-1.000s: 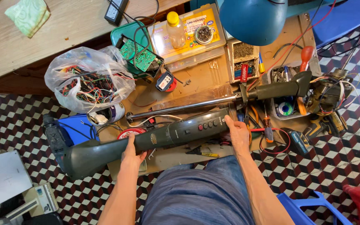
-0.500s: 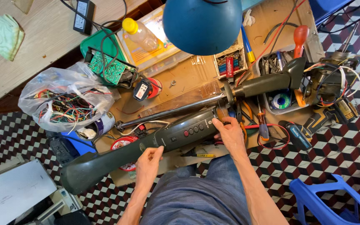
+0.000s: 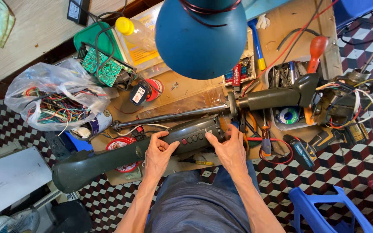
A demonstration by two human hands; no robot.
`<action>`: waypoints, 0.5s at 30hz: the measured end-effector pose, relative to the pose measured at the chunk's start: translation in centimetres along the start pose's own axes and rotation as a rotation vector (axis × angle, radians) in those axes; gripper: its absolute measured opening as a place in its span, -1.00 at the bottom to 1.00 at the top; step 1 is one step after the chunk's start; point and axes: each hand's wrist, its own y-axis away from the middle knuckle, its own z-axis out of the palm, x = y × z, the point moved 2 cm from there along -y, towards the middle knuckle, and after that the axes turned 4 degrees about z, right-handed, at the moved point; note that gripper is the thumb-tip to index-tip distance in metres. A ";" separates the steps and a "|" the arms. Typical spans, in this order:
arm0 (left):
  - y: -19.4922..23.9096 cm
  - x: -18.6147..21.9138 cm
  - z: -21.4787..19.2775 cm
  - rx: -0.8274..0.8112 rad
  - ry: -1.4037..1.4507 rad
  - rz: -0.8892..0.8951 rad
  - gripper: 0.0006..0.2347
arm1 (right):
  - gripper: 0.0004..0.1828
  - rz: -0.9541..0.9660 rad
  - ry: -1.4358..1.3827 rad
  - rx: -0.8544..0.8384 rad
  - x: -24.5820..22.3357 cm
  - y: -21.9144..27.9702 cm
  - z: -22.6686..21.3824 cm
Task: The person uses a cordless drill to remove and reinstall screws on a long, dark gray electronic device with a control panel. They repeatedly open the casing, adjust internal wiring, and test the device by pressing buttons on the control panel.
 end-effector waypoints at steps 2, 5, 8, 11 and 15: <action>-0.2 -0.4 0.1 -0.012 0.008 0.003 -0.53 | 0.09 -0.001 -0.036 -0.026 -0.8 0.4 0.6; -0.4 -0.6 0.1 -0.021 0.044 -0.006 -0.49 | 0.12 -0.088 -0.046 -0.023 -1.7 0.5 1.3; -0.7 -1.0 0.0 -0.046 0.047 -0.025 -0.47 | 0.05 -0.100 -0.179 -0.068 -1.3 0.4 1.8; -0.7 -1.2 0.0 -0.062 0.040 -0.041 -0.46 | 0.01 -0.057 -0.229 -0.077 -0.5 0.2 2.0; -0.9 -0.8 -0.1 -0.090 0.075 -0.066 -0.46 | 0.03 -0.084 -0.246 -0.071 -1.0 0.1 1.8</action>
